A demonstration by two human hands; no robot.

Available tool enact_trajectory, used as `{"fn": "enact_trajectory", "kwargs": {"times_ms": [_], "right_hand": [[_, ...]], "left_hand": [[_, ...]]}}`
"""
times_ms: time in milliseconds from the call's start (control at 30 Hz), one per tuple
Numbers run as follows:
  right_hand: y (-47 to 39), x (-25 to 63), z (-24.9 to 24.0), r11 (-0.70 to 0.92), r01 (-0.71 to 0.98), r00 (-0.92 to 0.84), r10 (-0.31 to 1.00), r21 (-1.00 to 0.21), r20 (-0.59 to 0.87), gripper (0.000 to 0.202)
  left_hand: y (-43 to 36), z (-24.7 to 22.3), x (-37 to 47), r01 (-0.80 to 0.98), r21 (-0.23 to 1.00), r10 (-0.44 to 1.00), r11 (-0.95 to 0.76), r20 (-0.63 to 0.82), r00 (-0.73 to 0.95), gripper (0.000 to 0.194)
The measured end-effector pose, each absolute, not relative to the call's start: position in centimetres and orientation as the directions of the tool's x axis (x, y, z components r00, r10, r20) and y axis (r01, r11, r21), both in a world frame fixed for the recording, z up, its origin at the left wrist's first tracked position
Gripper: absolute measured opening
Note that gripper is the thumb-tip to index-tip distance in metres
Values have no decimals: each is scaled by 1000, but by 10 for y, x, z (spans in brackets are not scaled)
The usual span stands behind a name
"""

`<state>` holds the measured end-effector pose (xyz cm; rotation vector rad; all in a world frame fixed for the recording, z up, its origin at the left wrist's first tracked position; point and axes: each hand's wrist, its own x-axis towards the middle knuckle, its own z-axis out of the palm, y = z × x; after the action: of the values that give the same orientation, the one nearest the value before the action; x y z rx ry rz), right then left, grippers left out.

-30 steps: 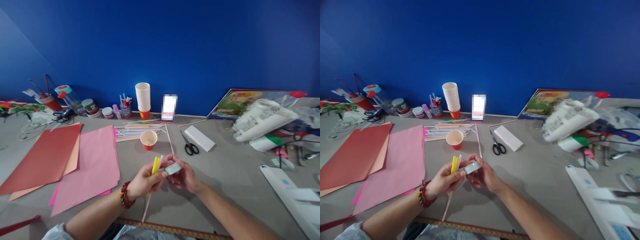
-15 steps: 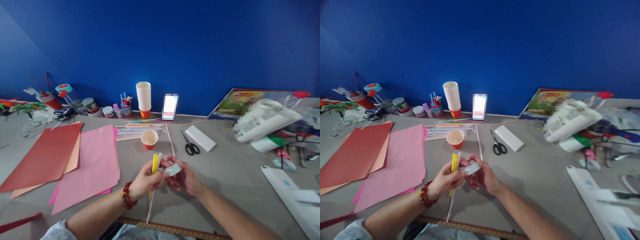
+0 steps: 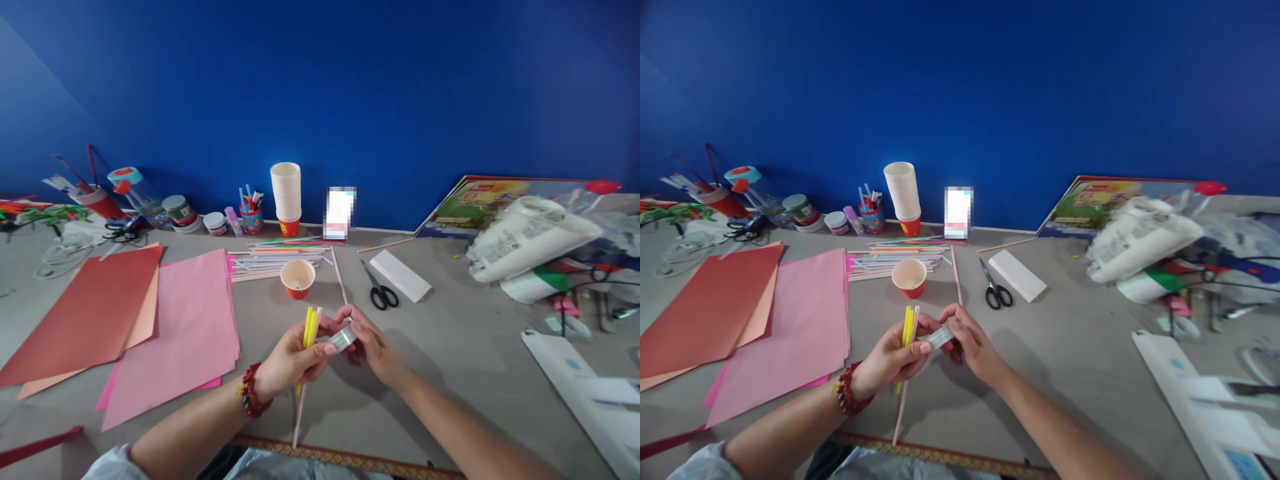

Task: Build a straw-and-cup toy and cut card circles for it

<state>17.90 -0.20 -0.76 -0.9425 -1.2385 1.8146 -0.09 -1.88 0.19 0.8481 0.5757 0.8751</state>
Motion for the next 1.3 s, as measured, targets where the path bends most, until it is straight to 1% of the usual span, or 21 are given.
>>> {"fn": "enact_trajectory", "kwargs": {"times_ms": [100, 233, 400, 500, 633, 767, 933, 967, 1033, 1133, 1200, 1233, 1300], "right_hand": [[-2, 176, -12, -352, -274, -486, 854, -895, -188, 38], [-2, 173, -14, -473, -381, -512, 823, -794, -245, 39], [-3, 171, -17, -566, -421, -557, 778, -709, -290, 40], [-4, 170, -18, -627, -457, -582, 747, -632, -321, 40], [-4, 168, -18, -686, -493, -631, 705, -534, -324, 47], [-4, 168, -17, -704, -485, -656, 685, -519, -316, 52], [-3, 167, -19, -730, -432, -671, 652, -530, -353, 56], [-3, 167, -20, -720, -405, -665, 655, -564, -359, 58], [-1, 168, -21, -658, -332, -633, 686, -676, -357, 59], [1, 173, -20, -488, -268, -525, 797, -831, -299, 54], [2, 179, -16, -310, -220, -452, 873, -925, -185, 46], [3, 183, -13, -187, -167, -432, 897, -968, -98, 44], [4, 191, -8, 66, -38, -431, 899, -997, 76, 43]], "left_hand": [[-19, 2, -3, -420, 840, 834, 344, -68, 548, 34], [-19, 1, -4, -412, 849, 832, 330, -56, 551, 33], [-20, 1, -3, -430, 846, 834, 316, -32, 550, 36], [-20, 0, -2, -440, 842, 832, 311, -17, 555, 41], [-21, -3, -1, -452, 841, 835, 298, 0, 551, 45], [-22, -6, -1, -429, 857, 838, 285, -6, 545, 47], [-21, -6, -1, -411, 863, 824, 294, -11, 566, 51], [-21, -5, -1, -410, 864, 827, 294, -15, 562, 50], [-20, -4, 0, -409, 866, 843, 289, -27, 537, 49], [-19, -1, 0, -422, 864, 874, 274, -40, 485, 44], [-18, 0, -1, -428, 865, 887, 263, -42, 460, 40], [-18, 0, -1, -425, 866, 888, 264, -47, 457, 38], [-17, 0, -3, -406, 869, 883, 282, -69, 464, 36]]}}
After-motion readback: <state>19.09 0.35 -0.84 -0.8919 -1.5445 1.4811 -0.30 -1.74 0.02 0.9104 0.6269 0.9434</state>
